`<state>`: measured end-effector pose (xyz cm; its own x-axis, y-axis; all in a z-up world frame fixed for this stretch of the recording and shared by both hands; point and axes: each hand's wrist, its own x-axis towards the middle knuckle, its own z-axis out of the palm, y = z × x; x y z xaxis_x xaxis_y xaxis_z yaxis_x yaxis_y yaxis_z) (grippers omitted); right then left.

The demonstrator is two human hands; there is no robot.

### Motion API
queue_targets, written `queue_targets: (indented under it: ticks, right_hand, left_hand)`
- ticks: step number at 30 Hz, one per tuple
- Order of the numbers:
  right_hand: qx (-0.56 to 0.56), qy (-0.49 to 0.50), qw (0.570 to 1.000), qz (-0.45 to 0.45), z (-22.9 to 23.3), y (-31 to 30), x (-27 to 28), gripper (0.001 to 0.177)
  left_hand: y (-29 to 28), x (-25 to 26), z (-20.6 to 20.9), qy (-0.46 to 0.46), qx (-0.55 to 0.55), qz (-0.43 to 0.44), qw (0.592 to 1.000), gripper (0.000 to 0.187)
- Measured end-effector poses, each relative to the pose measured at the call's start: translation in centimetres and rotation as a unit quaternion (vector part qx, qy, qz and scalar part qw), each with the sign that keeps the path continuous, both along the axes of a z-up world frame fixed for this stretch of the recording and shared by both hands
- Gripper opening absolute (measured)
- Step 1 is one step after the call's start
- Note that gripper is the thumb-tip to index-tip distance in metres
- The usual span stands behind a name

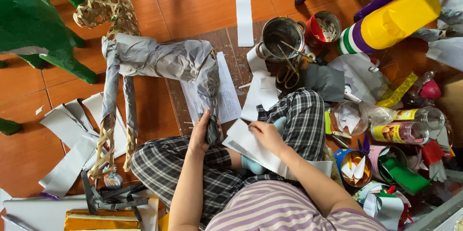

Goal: Applying paper strips to a paper mache sculpture while sitting on the floor

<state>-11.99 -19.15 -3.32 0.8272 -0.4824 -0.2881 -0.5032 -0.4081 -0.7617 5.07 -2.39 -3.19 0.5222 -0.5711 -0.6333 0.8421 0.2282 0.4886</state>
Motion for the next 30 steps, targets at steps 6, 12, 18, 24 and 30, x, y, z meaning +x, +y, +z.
queue_targets:
  ticks: [6, 12, 18, 24, 30]
  right_hand:
    - [0.112, 0.069, 0.991, 0.022, -2.2, -1.0, -0.4, 0.046]
    - [0.077, 0.088, 0.993, 0.01, -2.3, -1.1, -0.5, 0.038]
    - [0.043, 0.069, 0.996, 0.039, -2.0, -0.4, -0.1, 0.029]
    - [-0.031, 0.049, 0.996, 0.07, 2.5, 0.4, 0.2, 0.029]
    - [-0.218, -0.099, 0.969, 0.06, -1.5, -1.7, -0.4, 0.018]
  left_hand:
    - [-0.1, 0.0, 0.1, -0.004, 0.001, -0.002, 1.0, 0.036]
    - [0.0, 0.0, 0.3, 0.009, 0.006, 0.008, 1.0, 0.036]
    - [0.0, -0.1, 1.0, 0.014, 0.009, 0.006, 1.0, 0.035]
    - [0.1, -0.2, 1.3, -0.007, -0.002, 0.001, 1.0, 0.035]
    - [0.2, 0.0, -0.7, -0.026, -0.012, -0.001, 1.0, 0.035]
